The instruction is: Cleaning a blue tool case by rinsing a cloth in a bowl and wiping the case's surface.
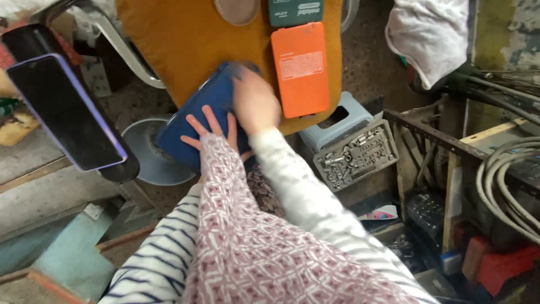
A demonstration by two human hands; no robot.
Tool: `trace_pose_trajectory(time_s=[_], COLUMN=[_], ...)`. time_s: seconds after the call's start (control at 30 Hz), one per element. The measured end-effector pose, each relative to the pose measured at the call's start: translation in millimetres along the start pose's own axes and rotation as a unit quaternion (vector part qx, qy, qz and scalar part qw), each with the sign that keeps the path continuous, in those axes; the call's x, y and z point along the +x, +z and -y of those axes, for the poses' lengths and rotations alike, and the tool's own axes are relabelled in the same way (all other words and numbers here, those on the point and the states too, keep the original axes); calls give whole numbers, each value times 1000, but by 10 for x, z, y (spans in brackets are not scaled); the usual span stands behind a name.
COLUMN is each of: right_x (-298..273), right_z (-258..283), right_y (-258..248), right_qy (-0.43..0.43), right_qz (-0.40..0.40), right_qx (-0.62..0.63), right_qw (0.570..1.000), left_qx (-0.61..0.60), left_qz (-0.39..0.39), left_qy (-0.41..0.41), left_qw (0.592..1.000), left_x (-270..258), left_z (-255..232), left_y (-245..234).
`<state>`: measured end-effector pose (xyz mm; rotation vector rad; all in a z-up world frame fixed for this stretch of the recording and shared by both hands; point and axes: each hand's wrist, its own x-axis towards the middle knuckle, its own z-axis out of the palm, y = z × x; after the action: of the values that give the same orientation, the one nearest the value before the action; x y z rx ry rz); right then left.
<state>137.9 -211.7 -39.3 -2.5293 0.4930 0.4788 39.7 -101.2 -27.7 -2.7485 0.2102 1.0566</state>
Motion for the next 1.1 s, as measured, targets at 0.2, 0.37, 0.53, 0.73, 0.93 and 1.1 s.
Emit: trace_pose_trajectory(time_s=[0.2, 0.37, 0.53, 0.73, 0.93, 1.1], right_x=[66, 317, -336, -960, -1735, -2088], right_z=[80, 326, -338, -689, -691, -1383], right_y=[201, 381, 337, 436, 561, 745], right_qy=[-54, -169, -125, -82, 30, 124], right_qz=[-113, -158, -249, -273, -253, -255], right_qx=[-78, -118, -158, -189, 17, 230], right_qw=[989, 966, 947, 940, 967, 931], left_qx=[26, 63, 39, 34, 79, 112], left_qz=[-377, -231, -111, -2, 78, 80], left_qy=[-42, -101, -75, -5, -3, 147], left_qw=[925, 966, 990, 999, 994, 980], left_x=[-62, -223, -183, -333, -302, -375], left_z=[-228, -330, -227, -185, -45, 251], left_y=[-24, 11, 66, -325, -451, -872])
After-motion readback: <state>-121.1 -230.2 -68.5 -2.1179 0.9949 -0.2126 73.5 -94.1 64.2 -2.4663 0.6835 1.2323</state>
